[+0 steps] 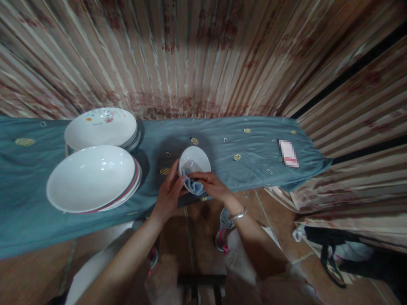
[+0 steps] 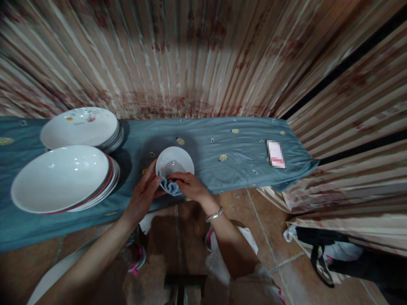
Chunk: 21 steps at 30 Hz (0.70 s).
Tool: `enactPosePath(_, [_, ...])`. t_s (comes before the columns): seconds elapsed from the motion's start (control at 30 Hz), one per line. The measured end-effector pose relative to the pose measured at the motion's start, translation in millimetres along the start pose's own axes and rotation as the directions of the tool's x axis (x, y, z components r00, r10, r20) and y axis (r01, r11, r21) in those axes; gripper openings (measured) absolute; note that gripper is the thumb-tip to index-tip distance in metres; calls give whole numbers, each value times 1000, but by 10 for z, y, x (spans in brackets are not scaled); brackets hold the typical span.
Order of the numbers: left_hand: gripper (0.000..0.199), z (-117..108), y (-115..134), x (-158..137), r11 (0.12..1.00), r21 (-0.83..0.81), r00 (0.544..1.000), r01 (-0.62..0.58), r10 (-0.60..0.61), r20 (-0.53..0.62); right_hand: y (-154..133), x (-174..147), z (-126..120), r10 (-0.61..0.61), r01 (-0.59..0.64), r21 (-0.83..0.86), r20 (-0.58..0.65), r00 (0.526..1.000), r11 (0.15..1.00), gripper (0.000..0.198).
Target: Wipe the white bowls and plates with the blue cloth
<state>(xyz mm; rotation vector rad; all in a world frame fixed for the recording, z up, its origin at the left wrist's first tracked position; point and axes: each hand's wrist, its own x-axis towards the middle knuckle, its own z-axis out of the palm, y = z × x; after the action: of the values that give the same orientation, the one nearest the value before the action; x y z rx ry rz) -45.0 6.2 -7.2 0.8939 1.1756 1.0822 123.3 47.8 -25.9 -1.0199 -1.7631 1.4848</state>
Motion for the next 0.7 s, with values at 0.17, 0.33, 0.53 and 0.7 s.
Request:
enactPosePath(0.17, [78,7,-7,4,1000,-16,1000,2,-2,-2,-13,17,109,26,-9,229,-71,997,973,28])
enactPosePath(0.33, [76,15,-22,19,999,-50,1000,-6,6,9,-151,39,180,24,12,266,-132,991,964,37])
enactPosePath(0.53, [70,-13,-48,34,1000,-31,1000,0,0,7,-293,28,214,-6,7,7,-161,987,1000,44])
enactPosePath(0.7, [70,-27,-65,24,999,-13,999,-33,34,42,-301,-16,189,-53,20,-182,-180,982,983,26])
